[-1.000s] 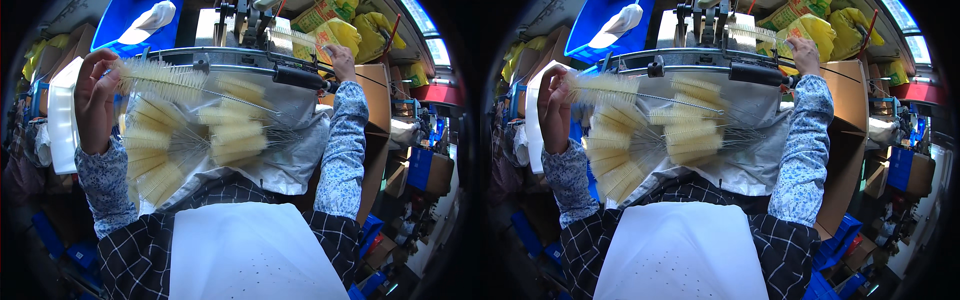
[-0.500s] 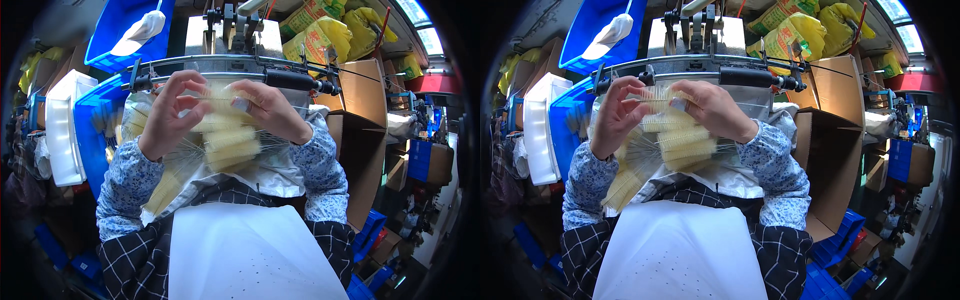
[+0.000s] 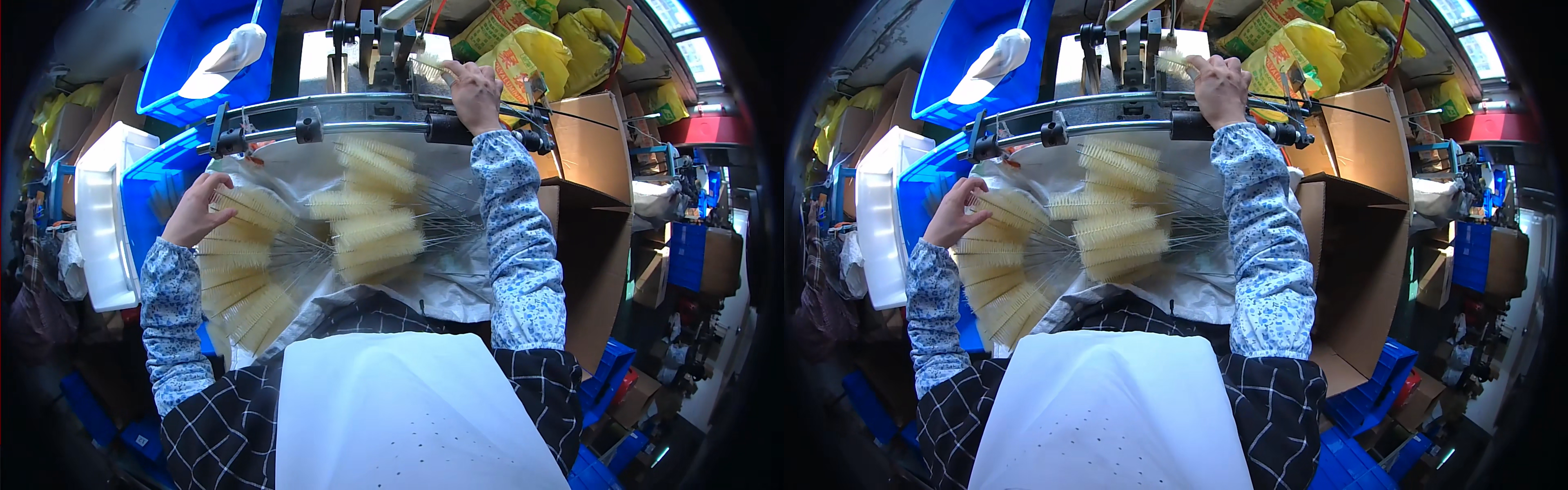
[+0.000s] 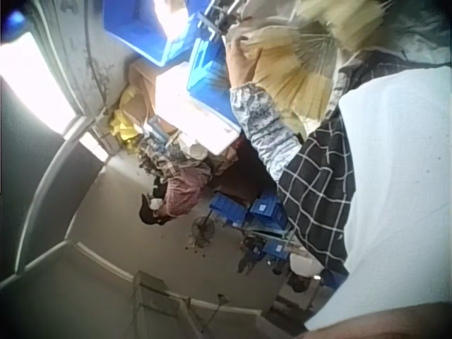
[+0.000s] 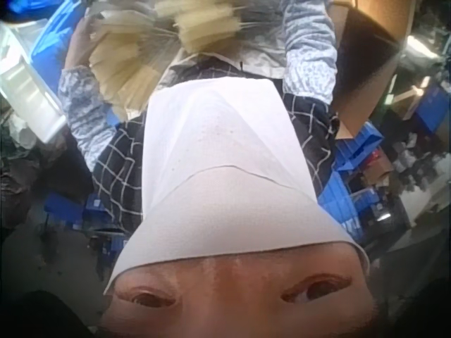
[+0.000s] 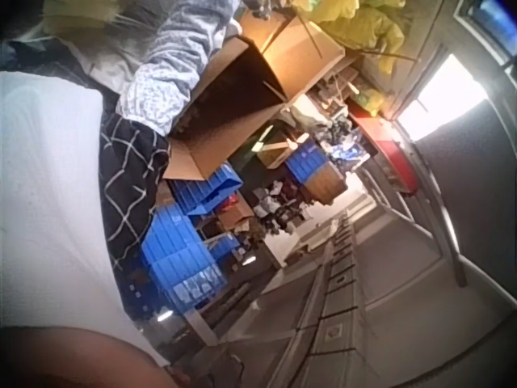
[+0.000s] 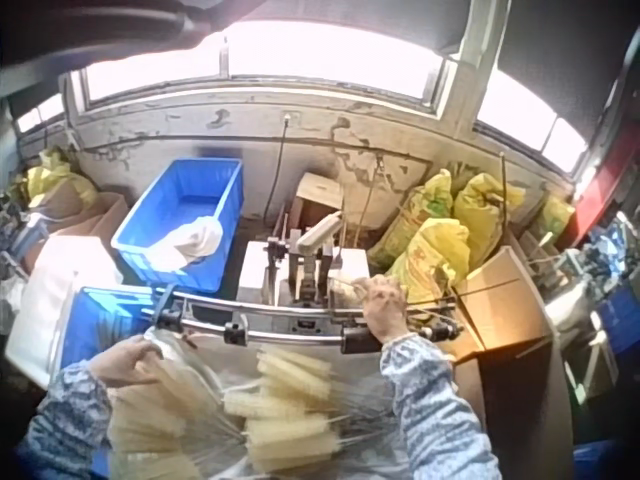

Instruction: The person repeatedly picks up a bundle of bristles and a metal wire handle, inserts the bristles into the handle, and places the assembled brush into a machine. The person continues this repetitive assembly process throughout the video.

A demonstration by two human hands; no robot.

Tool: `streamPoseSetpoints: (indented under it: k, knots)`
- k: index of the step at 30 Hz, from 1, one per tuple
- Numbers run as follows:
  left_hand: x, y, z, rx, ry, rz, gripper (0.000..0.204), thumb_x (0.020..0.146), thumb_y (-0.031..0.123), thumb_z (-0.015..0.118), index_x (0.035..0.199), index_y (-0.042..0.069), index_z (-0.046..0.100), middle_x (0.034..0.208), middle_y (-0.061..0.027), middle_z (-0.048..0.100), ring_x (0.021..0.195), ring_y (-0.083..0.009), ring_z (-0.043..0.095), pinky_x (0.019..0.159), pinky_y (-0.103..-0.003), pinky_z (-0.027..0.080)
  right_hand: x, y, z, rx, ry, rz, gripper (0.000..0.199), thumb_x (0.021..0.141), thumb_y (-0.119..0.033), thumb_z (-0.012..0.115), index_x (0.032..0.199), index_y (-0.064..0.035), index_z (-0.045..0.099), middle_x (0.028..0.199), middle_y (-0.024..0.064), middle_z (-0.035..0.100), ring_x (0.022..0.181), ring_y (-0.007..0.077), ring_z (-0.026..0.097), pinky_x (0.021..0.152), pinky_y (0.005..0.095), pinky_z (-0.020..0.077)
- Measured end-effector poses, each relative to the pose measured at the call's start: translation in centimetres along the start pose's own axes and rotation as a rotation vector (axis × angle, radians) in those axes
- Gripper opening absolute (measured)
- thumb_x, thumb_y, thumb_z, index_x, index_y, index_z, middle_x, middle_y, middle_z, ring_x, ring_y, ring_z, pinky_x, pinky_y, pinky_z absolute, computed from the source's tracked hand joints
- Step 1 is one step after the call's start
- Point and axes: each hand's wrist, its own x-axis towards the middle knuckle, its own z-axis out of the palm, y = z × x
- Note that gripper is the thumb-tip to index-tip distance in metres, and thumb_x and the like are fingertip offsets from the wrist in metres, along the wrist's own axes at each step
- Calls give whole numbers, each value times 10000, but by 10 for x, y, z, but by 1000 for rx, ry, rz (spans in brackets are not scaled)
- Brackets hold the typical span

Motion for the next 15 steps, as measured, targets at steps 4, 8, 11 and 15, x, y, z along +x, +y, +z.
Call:
streamPoseSetpoints:
  k: [4,8,11,15]
  knots:
    - [-1,1,-8,-321,-42,-59,258,732,44,615,941,52,465,820,9,430,699,-56,436,619,-184,386,0,8,2,28,-29,-22,310,757,-132,513,1023,-271,590,885,12,572,886,232,489,764,383,356]
    - [-11,19,-25,-526,49,24,215,759,18,575,936,59,461,847,12,417,741,-57,457,664,-189,405,9,12,16,17,-29,-52,341,771,-122,492,1046,-302,583,940,13,564,965,221,463,831,381,321]
    - [-21,36,-41,-491,199,105,232,752,3,569,950,58,461,889,0,420,781,-76,473,730,-209,410,18,14,27,12,-43,-95,362,782,-121,479,1070,-320,572,989,12,551,1035,211,429,874,387,289]
    - [-34,46,-55,-346,371,157,236,741,-18,547,952,48,463,888,-7,422,792,-87,466,737,-217,398,17,29,39,-12,38,-181,362,814,-188,482,1162,-281,506,1079,24,516,1088,211,392,882,430,272]
